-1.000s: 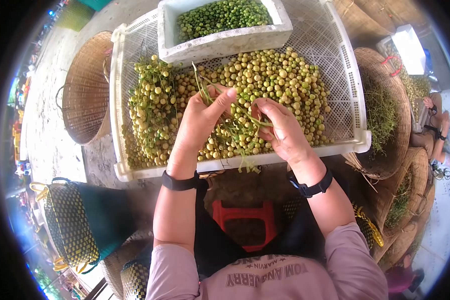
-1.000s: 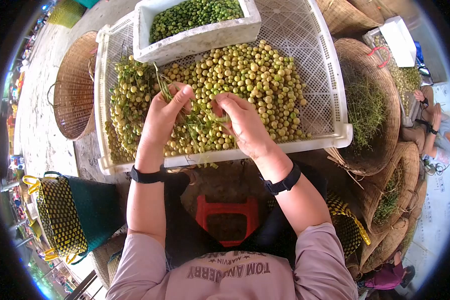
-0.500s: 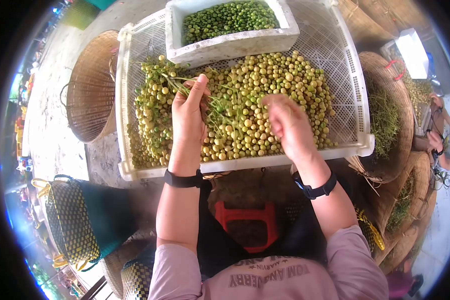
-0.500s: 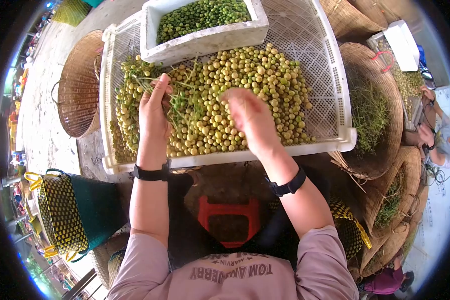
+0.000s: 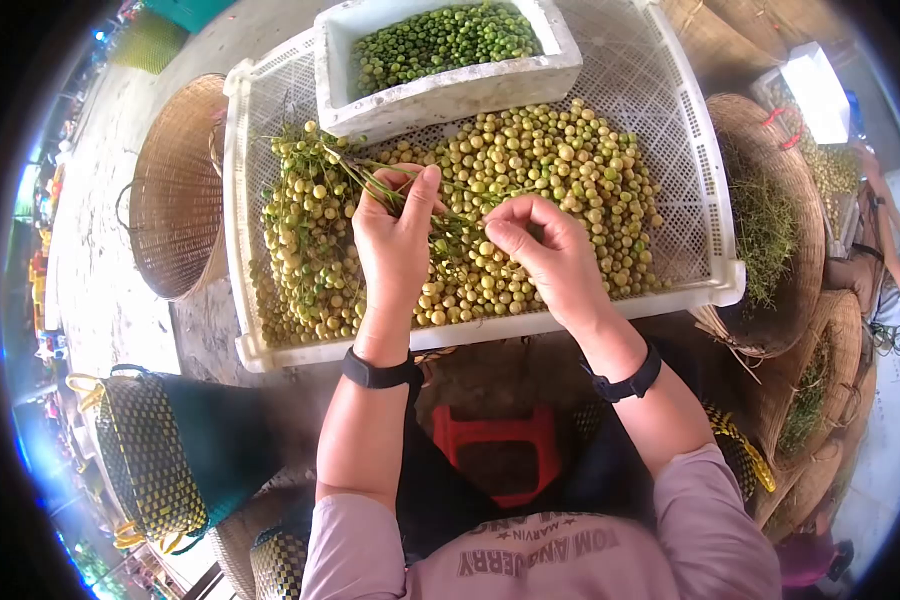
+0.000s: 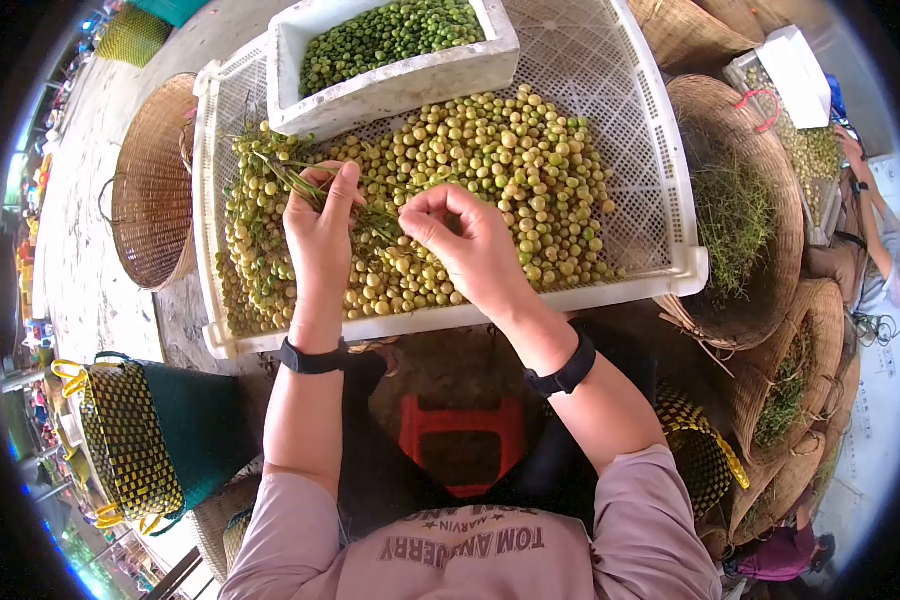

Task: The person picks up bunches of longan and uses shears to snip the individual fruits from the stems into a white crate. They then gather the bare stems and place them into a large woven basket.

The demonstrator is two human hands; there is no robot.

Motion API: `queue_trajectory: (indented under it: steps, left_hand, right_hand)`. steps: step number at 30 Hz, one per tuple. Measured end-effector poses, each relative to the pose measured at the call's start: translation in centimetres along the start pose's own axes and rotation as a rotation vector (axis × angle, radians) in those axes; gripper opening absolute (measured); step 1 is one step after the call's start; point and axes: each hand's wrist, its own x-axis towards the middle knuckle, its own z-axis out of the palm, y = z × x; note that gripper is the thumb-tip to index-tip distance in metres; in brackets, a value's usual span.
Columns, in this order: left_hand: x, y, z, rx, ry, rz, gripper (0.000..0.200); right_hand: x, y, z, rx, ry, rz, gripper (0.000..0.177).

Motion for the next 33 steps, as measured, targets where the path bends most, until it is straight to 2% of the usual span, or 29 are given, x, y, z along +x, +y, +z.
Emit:
queue_trajectory:
  steps: [1,3,5,7,8,11,15,17,19,21,23,25,28,33]
  left_hand:
    - [0.1,0.0,-0.1,0.033,0.019,-0.019,0.018]
    - [0.2,0.1,-0.1,-0.021,0.058,-0.078,0.017]
    - [0.6,-0.3,-0.4,-0.077,0.099,-0.136,0.016]
    - [1.3,-0.2,-0.7,-0.339,0.176,-0.197,0.015]
    - [1.0,0.1,-1.1,-0.307,0.226,-0.356,0.016]
    - [1.1,-0.3,-1.0,-0.383,0.224,-0.388,0.017]
    - [1.1,-1.4,-0.7,-0.486,0.159,-0.378,0.020]
    - [0.5,0.2,-0.8,-0.539,0.141,-0.530,0.031]
    - [0.3,1.7,-0.5,-0.546,0.169,-0.519,0.028]
    - [0.4,1.3,-0.7,-0.646,0.136,-0.549,0.026]
    - [0.1,1.0,-0.2,-0.674,0.126,-0.564,0.026]
    - [0.0,0.9,0.0,-0.612,0.111,-0.548,0.027]
    - [-0.4,0.7,0.0,-0.560,0.067,-0.567,0.029]
    - [-0.1,-0.7,0.0,-0.550,0.046,-0.586,0.030]
  right_hand:
    - [-0.1,-0.5,-0.1,0.001,-0.001,0.001,0.018]
    - [-0.4,-1.3,-0.7,0.391,-0.028,0.254,0.016]
    - [-0.4,-1.0,-1.3,0.446,-0.060,0.239,0.016]
    - [-0.2,-0.8,-1.8,0.647,-0.050,0.279,0.018]
    - [-0.3,-0.8,-1.9,0.603,-0.056,0.299,0.019]
    - [-0.4,0.0,-1.5,0.520,-0.076,0.360,0.018]
    - [-0.3,0.5,-0.9,0.511,-0.061,0.328,0.019]
    - [-0.6,1.0,-0.8,0.530,-0.091,0.309,0.019]
    - [-0.8,1.1,-0.2,0.442,-0.206,0.374,0.018]
    - [-0.9,0.8,0.3,0.433,-0.200,0.384,0.019]
    - [-0.8,0.5,0.8,0.439,-0.035,0.395,0.020]
    - [-0.7,0.3,0.9,0.485,-0.012,0.394,0.020]
    - [-0.5,0.2,1.2,0.504,0.145,0.211,0.021]
    - [-0.5,-0.4,0.6,0.387,0.026,0.203,0.023]
